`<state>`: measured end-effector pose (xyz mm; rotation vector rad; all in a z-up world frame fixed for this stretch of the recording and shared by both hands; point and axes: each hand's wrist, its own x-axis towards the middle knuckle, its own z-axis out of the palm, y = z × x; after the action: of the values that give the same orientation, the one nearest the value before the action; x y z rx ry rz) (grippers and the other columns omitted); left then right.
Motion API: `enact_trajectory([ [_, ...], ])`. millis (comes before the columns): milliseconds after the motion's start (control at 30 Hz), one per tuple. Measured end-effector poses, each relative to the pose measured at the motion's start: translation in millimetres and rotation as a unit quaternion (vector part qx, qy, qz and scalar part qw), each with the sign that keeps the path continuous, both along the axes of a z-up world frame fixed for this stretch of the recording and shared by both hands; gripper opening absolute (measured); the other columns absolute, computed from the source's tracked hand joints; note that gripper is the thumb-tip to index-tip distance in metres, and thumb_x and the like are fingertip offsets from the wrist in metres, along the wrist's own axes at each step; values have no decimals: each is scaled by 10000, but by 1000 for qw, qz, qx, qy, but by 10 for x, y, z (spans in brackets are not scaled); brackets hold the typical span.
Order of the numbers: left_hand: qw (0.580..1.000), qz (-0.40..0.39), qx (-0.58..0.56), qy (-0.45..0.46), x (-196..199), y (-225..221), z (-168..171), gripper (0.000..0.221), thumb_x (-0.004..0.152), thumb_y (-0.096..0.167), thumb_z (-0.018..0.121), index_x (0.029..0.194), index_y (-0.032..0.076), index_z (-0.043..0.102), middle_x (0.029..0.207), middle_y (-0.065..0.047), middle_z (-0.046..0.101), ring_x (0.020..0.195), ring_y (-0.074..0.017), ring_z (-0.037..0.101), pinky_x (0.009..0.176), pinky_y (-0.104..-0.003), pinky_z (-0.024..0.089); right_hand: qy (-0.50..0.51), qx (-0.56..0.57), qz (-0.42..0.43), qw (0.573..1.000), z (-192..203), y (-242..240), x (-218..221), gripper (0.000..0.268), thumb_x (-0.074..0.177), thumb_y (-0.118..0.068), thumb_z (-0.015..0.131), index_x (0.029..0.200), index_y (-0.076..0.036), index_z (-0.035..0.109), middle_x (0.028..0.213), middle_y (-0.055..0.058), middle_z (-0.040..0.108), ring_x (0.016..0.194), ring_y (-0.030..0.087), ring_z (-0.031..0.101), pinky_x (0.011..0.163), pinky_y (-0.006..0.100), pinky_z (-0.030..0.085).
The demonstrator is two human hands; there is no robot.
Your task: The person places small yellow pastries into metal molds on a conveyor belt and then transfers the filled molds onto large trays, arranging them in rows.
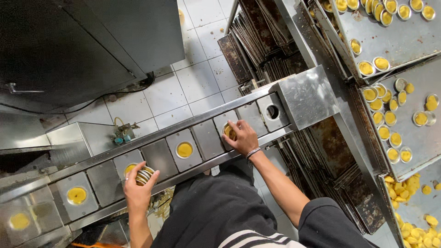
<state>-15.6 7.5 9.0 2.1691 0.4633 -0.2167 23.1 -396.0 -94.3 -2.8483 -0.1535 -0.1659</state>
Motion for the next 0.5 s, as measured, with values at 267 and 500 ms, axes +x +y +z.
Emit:
enact_trajectory([
  [267, 999, 18, 15, 43, -1, 20, 192, 542, 817, 314, 825, 1324, 175, 691, 1200, -102, 574, 1071, -253, 589, 912, -394, 455, -118, 37, -133, 983, 3, -555, 130, 366, 900, -423, 732, 1035, -96, 636, 1011, 105, 565, 794, 222, 593, 529, 336, 571],
  [500, 1000, -10, 23, -19, -21, 55, -34, 524, 801, 280, 850, 1293, 163, 710, 1178, -99, 617, 1057, -237, 624, 936, -366, 459, -75, -31, -123, 989, -35, -761, 261, 637, 890, -694, 638, 1173, -124, 662, 1201, 115, 589, 1069, 278, 543, 911, 420, 457],
])
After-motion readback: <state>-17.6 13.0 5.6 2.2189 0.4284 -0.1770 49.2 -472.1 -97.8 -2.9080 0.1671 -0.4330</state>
